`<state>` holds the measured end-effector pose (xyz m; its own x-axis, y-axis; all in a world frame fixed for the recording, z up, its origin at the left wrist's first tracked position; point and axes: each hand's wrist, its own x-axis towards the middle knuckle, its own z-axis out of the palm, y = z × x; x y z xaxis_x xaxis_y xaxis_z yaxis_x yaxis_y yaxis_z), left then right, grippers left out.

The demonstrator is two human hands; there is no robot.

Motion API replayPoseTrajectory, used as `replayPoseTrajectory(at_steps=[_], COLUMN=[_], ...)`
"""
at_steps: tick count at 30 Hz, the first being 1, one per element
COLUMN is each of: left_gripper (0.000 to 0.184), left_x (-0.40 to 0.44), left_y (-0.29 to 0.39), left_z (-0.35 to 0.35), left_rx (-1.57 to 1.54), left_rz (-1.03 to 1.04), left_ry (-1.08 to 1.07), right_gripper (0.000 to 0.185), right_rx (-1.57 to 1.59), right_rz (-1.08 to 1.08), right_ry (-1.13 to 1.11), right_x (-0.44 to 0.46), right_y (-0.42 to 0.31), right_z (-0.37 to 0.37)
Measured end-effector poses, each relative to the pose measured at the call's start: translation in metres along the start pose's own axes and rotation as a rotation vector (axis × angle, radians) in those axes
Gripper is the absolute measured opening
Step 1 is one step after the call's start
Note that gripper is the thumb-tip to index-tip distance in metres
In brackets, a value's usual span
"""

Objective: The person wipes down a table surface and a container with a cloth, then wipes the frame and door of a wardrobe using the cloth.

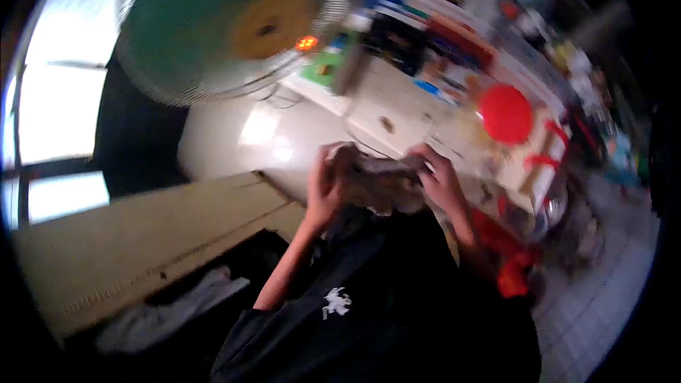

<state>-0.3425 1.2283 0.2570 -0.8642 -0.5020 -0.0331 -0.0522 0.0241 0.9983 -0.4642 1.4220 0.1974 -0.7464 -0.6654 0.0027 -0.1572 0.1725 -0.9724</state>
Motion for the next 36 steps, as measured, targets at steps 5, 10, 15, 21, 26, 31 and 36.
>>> replayPoseTrajectory(at_steps=[5,10,15,21,26,31,36], left_gripper=[0.026,0.028,0.026,0.03,0.024,0.019,0.019], left_x=[-0.019,-0.034,-0.06,-0.042,-0.063,-0.102,-0.072], left_y=[-0.042,-0.035,-0.052,-0.044,-0.045,-0.041,-0.037], left_z=[-0.058,-0.107,-0.134,-0.111,-0.122,-0.081,-0.046], left_rx=[-0.137,-0.313,-0.256,-0.24,-0.3,-0.206,-0.024], left_rz=[-0.129,-0.099,-0.019,0.021,0.01,0.034,-0.068], left_ry=[0.196,0.453,0.548,0.73,0.796,1.039,1.299], right_gripper=[0.015,0.023,0.016,0.021,0.027,0.035,0.036], right_rx=[0.084,-0.065,-0.011,0.126,0.268,0.298,0.487], right_rz=[0.102,-0.013,-0.017,-0.097,-0.053,0.015,0.045], right_ry=[-0.139,-0.402,-0.659,-0.79,-0.912,-1.186,-1.325], right_x=[0.034,0.071,0.107,0.155,0.176,0.206,0.264], right_y=[-0.031,-0.075,-0.062,-0.047,-0.051,-0.038,-0.003], right_z=[0.023,0.073,0.104,0.105,0.142,0.172,0.245])
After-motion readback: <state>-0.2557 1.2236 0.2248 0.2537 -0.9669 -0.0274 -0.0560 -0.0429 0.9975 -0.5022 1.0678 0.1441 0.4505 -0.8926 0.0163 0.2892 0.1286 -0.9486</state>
